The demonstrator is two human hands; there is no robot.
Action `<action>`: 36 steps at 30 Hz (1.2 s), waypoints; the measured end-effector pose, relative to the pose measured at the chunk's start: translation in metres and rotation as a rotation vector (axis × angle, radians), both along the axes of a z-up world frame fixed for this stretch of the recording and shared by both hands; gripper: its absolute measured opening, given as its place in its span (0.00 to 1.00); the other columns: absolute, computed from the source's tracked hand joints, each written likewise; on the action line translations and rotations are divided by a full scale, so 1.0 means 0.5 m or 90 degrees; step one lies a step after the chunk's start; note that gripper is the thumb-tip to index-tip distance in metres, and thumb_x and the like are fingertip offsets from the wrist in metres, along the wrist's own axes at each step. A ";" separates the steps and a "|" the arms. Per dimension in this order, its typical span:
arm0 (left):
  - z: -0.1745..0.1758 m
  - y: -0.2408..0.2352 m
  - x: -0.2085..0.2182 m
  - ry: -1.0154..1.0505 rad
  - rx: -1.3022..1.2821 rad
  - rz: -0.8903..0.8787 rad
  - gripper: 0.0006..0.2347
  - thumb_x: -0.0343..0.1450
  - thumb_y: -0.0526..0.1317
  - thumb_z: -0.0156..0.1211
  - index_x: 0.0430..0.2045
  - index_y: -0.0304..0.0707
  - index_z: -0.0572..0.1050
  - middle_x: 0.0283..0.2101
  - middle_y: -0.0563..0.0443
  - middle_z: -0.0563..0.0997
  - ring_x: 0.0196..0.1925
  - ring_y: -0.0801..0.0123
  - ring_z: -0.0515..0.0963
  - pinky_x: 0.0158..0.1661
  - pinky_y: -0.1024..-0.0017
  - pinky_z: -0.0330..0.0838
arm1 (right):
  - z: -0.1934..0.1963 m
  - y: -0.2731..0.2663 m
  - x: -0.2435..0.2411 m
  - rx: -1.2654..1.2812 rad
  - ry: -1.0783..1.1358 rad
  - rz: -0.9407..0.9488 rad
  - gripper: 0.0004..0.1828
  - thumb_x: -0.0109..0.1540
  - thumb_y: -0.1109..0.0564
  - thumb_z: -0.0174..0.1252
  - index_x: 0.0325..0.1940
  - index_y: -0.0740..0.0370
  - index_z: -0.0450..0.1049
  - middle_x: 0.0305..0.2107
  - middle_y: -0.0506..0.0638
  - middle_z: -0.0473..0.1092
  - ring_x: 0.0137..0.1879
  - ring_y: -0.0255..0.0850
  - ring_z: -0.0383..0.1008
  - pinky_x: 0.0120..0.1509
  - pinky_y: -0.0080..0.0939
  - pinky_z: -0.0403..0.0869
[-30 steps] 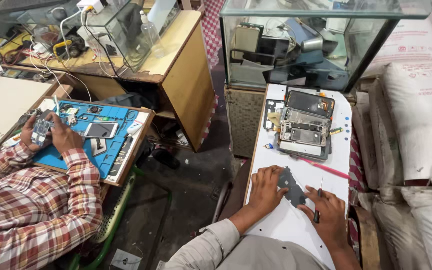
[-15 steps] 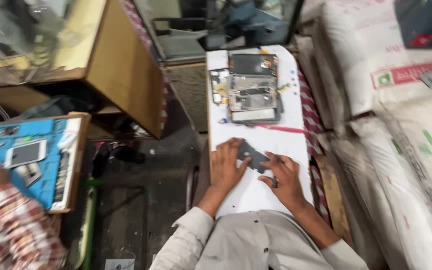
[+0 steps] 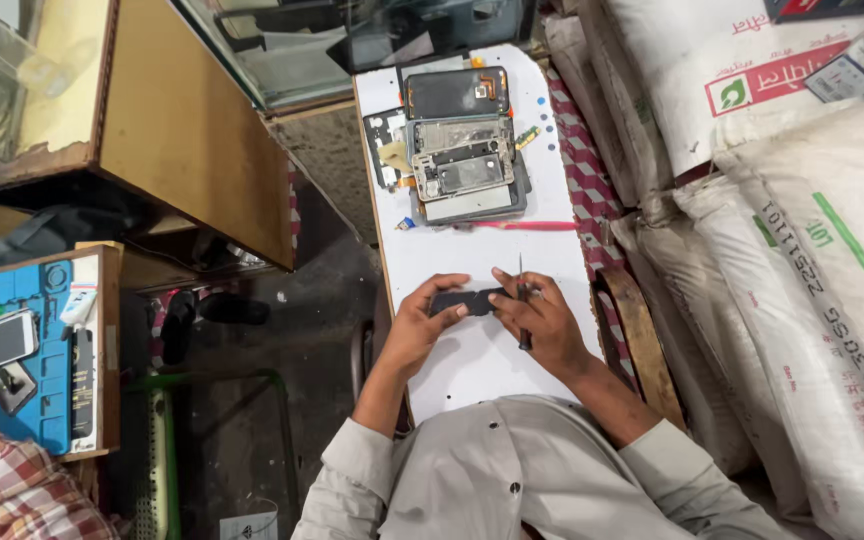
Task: The person cleans a small black electronic component using a pink brush and a red screwdriver. They wipe the surface of the component and use the screwdriver to scrape or remove residue from its edges.
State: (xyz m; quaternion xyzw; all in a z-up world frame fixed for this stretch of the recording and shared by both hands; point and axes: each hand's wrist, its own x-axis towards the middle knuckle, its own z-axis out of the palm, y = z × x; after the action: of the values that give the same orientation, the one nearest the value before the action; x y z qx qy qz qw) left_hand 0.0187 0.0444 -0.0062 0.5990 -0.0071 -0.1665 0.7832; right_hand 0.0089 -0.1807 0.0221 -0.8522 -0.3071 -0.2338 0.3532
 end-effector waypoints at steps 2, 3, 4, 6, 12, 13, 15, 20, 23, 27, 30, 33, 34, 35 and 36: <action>0.013 -0.007 -0.003 0.001 -0.036 -0.068 0.18 0.72 0.33 0.64 0.58 0.32 0.74 0.57 0.48 0.77 0.57 0.68 0.76 0.58 0.69 0.72 | -0.001 0.002 0.004 0.013 0.000 0.004 0.26 0.55 0.65 0.70 0.56 0.58 0.73 0.61 0.53 0.72 0.56 0.50 0.69 0.61 0.46 0.73; 0.021 -0.008 -0.003 0.000 -0.054 -0.103 0.18 0.74 0.35 0.62 0.59 0.32 0.73 0.60 0.45 0.77 0.60 0.66 0.76 0.61 0.68 0.72 | -0.001 0.001 0.008 0.015 0.000 0.008 0.26 0.54 0.65 0.70 0.56 0.58 0.73 0.61 0.53 0.72 0.56 0.51 0.70 0.61 0.46 0.73; 0.028 -0.009 -0.001 0.032 -0.090 -0.111 0.19 0.74 0.38 0.61 0.60 0.32 0.72 0.62 0.45 0.75 0.61 0.62 0.76 0.61 0.64 0.73 | 0.000 -0.002 0.010 0.016 0.001 0.010 0.27 0.54 0.66 0.70 0.56 0.58 0.73 0.61 0.54 0.72 0.57 0.51 0.70 0.61 0.47 0.73; 0.037 -0.008 0.006 0.096 -0.163 -0.128 0.22 0.74 0.43 0.58 0.63 0.33 0.69 0.65 0.43 0.73 0.64 0.55 0.76 0.60 0.55 0.76 | 0.002 -0.015 0.017 0.054 0.052 0.038 0.24 0.57 0.64 0.69 0.57 0.59 0.73 0.61 0.54 0.72 0.58 0.50 0.72 0.61 0.46 0.75; 0.031 0.013 0.010 0.097 -0.362 -0.011 0.27 0.74 0.45 0.55 0.68 0.33 0.59 0.64 0.40 0.71 0.65 0.46 0.73 0.59 0.43 0.70 | 0.007 -0.053 0.037 0.137 0.101 -0.017 0.20 0.67 0.59 0.58 0.63 0.67 0.68 0.56 0.56 0.74 0.57 0.50 0.77 0.63 0.45 0.74; 0.027 0.015 0.006 0.103 -0.380 0.009 0.26 0.75 0.46 0.55 0.68 0.34 0.60 0.63 0.38 0.71 0.64 0.46 0.73 0.60 0.43 0.70 | 0.009 -0.057 0.039 0.157 0.120 -0.033 0.21 0.69 0.58 0.56 0.65 0.68 0.66 0.53 0.56 0.76 0.55 0.48 0.79 0.61 0.44 0.75; 0.022 0.018 0.004 0.111 -0.414 0.047 0.25 0.77 0.47 0.54 0.68 0.37 0.60 0.62 0.35 0.72 0.62 0.45 0.74 0.62 0.43 0.72 | 0.018 -0.060 0.043 0.165 0.201 -0.060 0.18 0.71 0.59 0.53 0.64 0.67 0.64 0.49 0.55 0.78 0.52 0.46 0.81 0.57 0.41 0.77; 0.013 0.016 0.006 0.126 -0.416 0.055 0.24 0.75 0.51 0.55 0.62 0.37 0.63 0.60 0.34 0.73 0.61 0.45 0.77 0.60 0.43 0.72 | 0.054 -0.068 0.037 0.082 0.373 -0.118 0.19 0.65 0.63 0.49 0.61 0.64 0.69 0.42 0.55 0.80 0.47 0.43 0.82 0.50 0.41 0.78; 0.012 0.016 0.007 0.118 -0.412 0.033 0.25 0.75 0.53 0.56 0.61 0.34 0.64 0.58 0.33 0.75 0.60 0.45 0.77 0.60 0.42 0.74 | 0.072 -0.065 0.040 -0.020 0.335 -0.192 0.11 0.65 0.55 0.59 0.50 0.61 0.76 0.37 0.53 0.80 0.41 0.44 0.82 0.44 0.42 0.77; 0.010 0.012 0.004 0.097 -0.379 0.005 0.28 0.74 0.55 0.56 0.61 0.32 0.65 0.57 0.34 0.76 0.60 0.47 0.78 0.60 0.43 0.75 | 0.077 -0.072 0.071 -0.059 0.083 -0.173 0.15 0.61 0.51 0.69 0.40 0.64 0.75 0.35 0.56 0.74 0.40 0.52 0.75 0.44 0.48 0.73; 0.012 0.012 0.005 0.117 -0.339 0.005 0.29 0.73 0.57 0.57 0.61 0.32 0.65 0.56 0.36 0.76 0.60 0.49 0.78 0.58 0.46 0.72 | 0.075 -0.085 0.116 -0.081 0.037 -0.152 0.15 0.63 0.52 0.70 0.42 0.65 0.75 0.37 0.54 0.72 0.41 0.51 0.73 0.47 0.49 0.71; 0.015 0.012 0.007 0.108 -0.342 -0.007 0.29 0.72 0.58 0.57 0.61 0.33 0.66 0.55 0.35 0.77 0.59 0.49 0.79 0.57 0.47 0.72 | 0.070 -0.093 0.159 -0.157 -0.011 -0.139 0.14 0.62 0.57 0.68 0.50 0.63 0.79 0.36 0.51 0.71 0.43 0.48 0.72 0.49 0.48 0.68; 0.015 0.012 0.007 0.109 -0.343 -0.006 0.29 0.72 0.58 0.57 0.60 0.33 0.66 0.55 0.35 0.77 0.59 0.49 0.79 0.57 0.46 0.72 | 0.068 -0.095 0.171 -0.188 -0.031 -0.132 0.16 0.62 0.59 0.67 0.54 0.62 0.81 0.35 0.50 0.70 0.44 0.47 0.72 0.50 0.47 0.66; 0.016 0.011 0.007 0.111 -0.343 -0.005 0.29 0.72 0.58 0.57 0.60 0.33 0.66 0.55 0.35 0.77 0.59 0.49 0.79 0.57 0.46 0.72 | 0.066 -0.094 0.181 -0.192 -0.021 -0.129 0.16 0.61 0.58 0.67 0.53 0.60 0.81 0.34 0.49 0.70 0.44 0.46 0.71 0.49 0.47 0.66; 0.015 0.012 0.007 0.113 -0.344 -0.002 0.29 0.72 0.58 0.57 0.60 0.33 0.66 0.55 0.35 0.77 0.59 0.50 0.79 0.57 0.46 0.72 | 0.062 -0.092 0.190 -0.196 -0.010 -0.125 0.16 0.60 0.57 0.68 0.52 0.58 0.81 0.33 0.49 0.70 0.44 0.46 0.71 0.49 0.47 0.65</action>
State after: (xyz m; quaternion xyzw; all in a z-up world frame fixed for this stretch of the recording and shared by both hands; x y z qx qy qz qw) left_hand 0.0221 0.0502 0.0015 0.3518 0.0160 -0.2117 0.9117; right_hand 0.1040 -0.2269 0.0533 -0.9201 -0.2577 -0.2243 0.1918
